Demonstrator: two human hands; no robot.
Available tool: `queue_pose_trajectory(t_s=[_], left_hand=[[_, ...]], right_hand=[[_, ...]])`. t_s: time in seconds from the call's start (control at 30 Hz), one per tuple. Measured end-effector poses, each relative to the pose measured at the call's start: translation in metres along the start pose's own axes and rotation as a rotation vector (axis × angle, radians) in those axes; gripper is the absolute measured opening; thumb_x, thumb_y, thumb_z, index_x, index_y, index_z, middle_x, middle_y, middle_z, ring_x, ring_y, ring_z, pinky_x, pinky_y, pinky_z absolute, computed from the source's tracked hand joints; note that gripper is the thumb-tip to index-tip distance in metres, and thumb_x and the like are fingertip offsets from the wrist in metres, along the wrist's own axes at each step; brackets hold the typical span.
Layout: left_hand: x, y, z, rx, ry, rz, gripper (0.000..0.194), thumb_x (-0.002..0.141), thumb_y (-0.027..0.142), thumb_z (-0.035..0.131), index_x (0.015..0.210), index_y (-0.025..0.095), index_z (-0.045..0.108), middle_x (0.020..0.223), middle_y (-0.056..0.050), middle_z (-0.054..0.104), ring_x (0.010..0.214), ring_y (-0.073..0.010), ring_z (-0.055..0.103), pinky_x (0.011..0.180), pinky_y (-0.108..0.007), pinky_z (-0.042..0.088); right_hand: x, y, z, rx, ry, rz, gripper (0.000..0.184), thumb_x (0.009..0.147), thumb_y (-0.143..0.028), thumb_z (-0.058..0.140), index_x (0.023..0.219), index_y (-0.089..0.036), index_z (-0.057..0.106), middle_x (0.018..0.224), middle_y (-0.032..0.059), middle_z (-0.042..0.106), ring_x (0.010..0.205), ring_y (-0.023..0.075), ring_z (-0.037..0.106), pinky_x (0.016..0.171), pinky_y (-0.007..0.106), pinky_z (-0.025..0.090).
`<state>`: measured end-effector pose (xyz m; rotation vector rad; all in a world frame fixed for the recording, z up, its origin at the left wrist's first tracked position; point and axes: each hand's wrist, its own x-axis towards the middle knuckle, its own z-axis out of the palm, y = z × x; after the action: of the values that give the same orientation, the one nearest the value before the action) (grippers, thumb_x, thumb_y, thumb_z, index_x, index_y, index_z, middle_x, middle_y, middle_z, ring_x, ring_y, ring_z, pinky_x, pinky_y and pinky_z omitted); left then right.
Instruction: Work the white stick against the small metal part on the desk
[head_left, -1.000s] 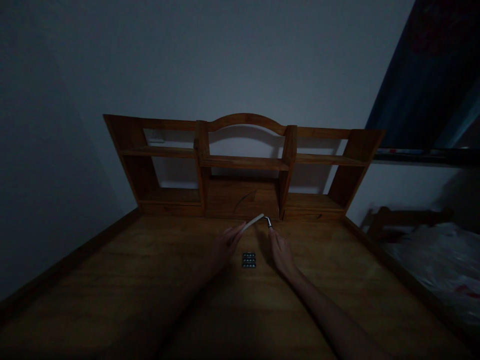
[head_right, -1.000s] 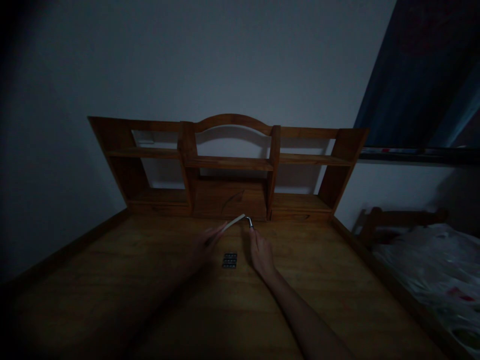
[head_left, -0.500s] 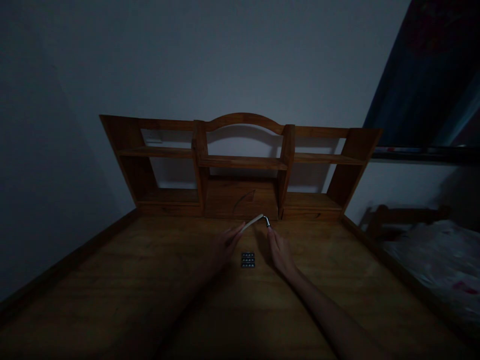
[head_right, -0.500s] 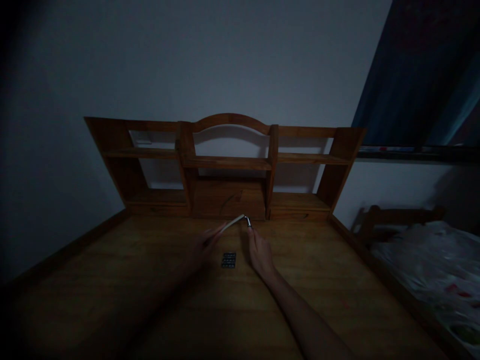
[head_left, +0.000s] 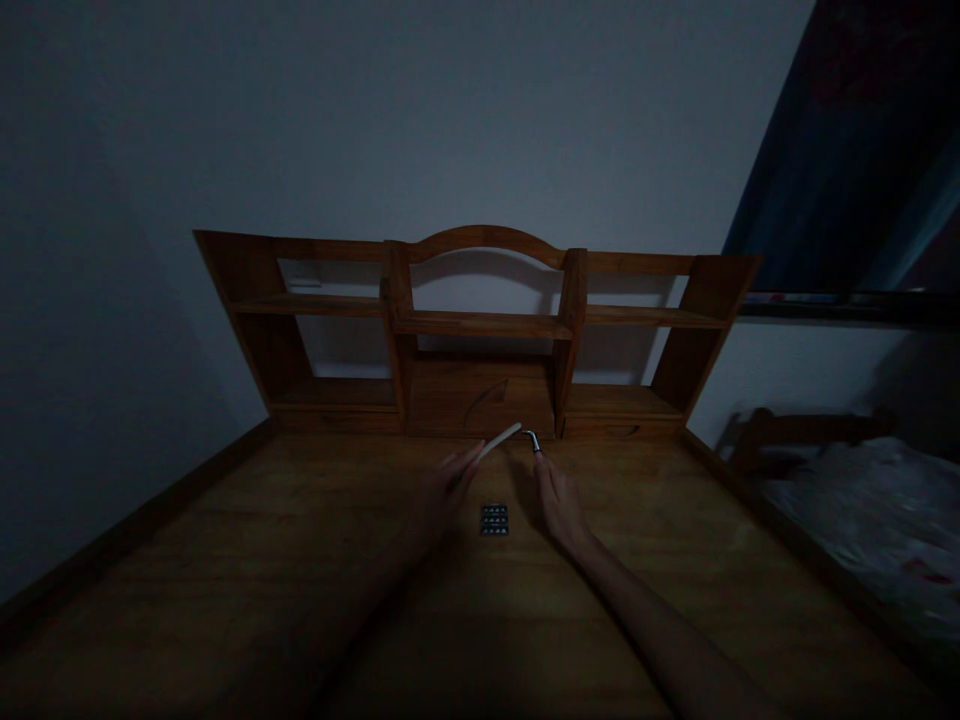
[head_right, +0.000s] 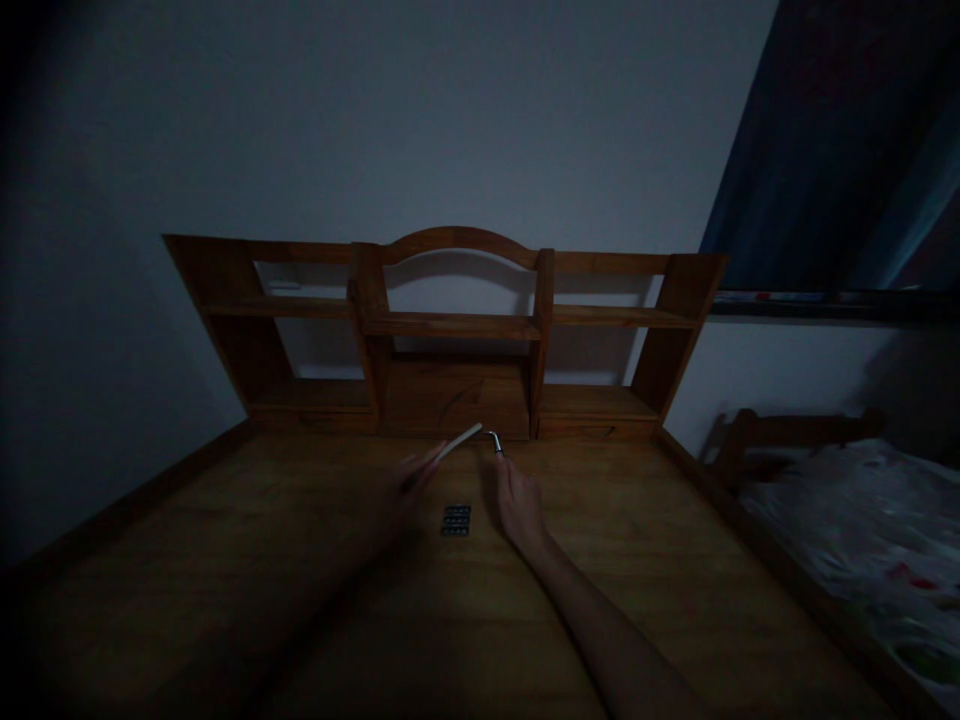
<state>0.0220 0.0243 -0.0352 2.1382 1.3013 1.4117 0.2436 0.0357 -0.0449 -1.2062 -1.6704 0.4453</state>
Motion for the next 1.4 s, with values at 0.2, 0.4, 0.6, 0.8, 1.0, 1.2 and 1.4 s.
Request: queue_pose_trajectory(t_s=[0.2, 0.4, 0.6, 0.8, 1.0, 1.2, 1.4], left_hand=[[-0.001, -0.003, 0.003, -0.002, -0.027, 0.001, 0.039, 0.099, 0.039, 0.045, 0.135, 0.033, 0.056, 0.132, -0.002, 0.064, 0.118, -0.0203, 0.061, 0.104, -0.039, 0.048], [0.001, -0.005, 0.001, -0.002, 0.000, -0.005, 0.039, 0.099, 0.039, 0.044, 0.136, 0.032, 0.055, 0.135, -0.001, 0.062, 0.124, -0.0215, 0.058, 0.108, -0.042, 0.045], [-0.002, 0.003, 0.000, 0.022, -0.063, 0.038, 0.040, 0.100, 0.038, 0.043, 0.138, 0.033, 0.053, 0.129, -0.002, 0.066, 0.114, -0.0201, 0.063, 0.101, -0.038, 0.050], [0.001, -0.006, 0.004, 0.024, -0.024, 0.006, 0.040, 0.099, 0.040, 0.044, 0.137, 0.032, 0.055, 0.130, -0.003, 0.065, 0.115, -0.0210, 0.063, 0.101, -0.040, 0.051], [0.003, -0.010, 0.000, 0.008, 0.075, -0.056, 0.039, 0.098, 0.041, 0.046, 0.134, 0.031, 0.058, 0.129, -0.003, 0.066, 0.117, -0.0212, 0.062, 0.104, -0.042, 0.049], [0.000, -0.002, 0.000, 0.045, -0.024, -0.021, 0.040, 0.099, 0.042, 0.044, 0.137, 0.032, 0.055, 0.122, -0.004, 0.068, 0.107, -0.0199, 0.065, 0.096, -0.037, 0.052], [0.001, -0.005, 0.002, 0.029, -0.025, 0.018, 0.041, 0.099, 0.039, 0.043, 0.138, 0.031, 0.053, 0.127, -0.004, 0.066, 0.114, -0.0208, 0.063, 0.100, -0.039, 0.050]], right_hand=[[-0.001, -0.003, -0.001, 0.009, 0.019, 0.007, 0.055, 0.103, -0.051, 0.027, 0.092, -0.016, 0.067, 0.079, 0.0072, 0.069, 0.069, 0.0196, 0.061, 0.064, 0.027, 0.039], [0.000, 0.000, -0.002, -0.018, 0.022, -0.016, 0.055, 0.103, -0.051, 0.025, 0.090, -0.017, 0.067, 0.076, 0.0069, 0.068, 0.066, 0.0193, 0.060, 0.062, 0.027, 0.038], [0.000, -0.001, -0.002, -0.063, -0.013, 0.001, 0.057, 0.103, -0.051, 0.023, 0.095, -0.017, 0.067, 0.071, 0.0054, 0.066, 0.062, 0.0189, 0.058, 0.059, 0.027, 0.036], [0.000, -0.002, -0.003, -0.045, 0.022, 0.003, 0.058, 0.103, -0.052, 0.023, 0.092, -0.017, 0.067, 0.075, 0.0064, 0.068, 0.065, 0.0191, 0.058, 0.060, 0.027, 0.037], [0.000, -0.004, -0.004, -0.050, 0.021, -0.013, 0.057, 0.103, -0.052, 0.023, 0.093, -0.018, 0.067, 0.075, 0.0062, 0.068, 0.063, 0.0191, 0.059, 0.059, 0.027, 0.037], [0.000, -0.002, -0.003, -0.055, -0.002, -0.010, 0.057, 0.103, -0.051, 0.022, 0.094, -0.017, 0.067, 0.078, 0.0071, 0.069, 0.069, 0.0204, 0.063, 0.063, 0.028, 0.040], [0.000, -0.003, -0.003, -0.070, 0.000, -0.007, 0.056, 0.103, -0.051, 0.023, 0.094, -0.018, 0.068, 0.073, 0.0056, 0.068, 0.064, 0.0196, 0.062, 0.060, 0.027, 0.038]])
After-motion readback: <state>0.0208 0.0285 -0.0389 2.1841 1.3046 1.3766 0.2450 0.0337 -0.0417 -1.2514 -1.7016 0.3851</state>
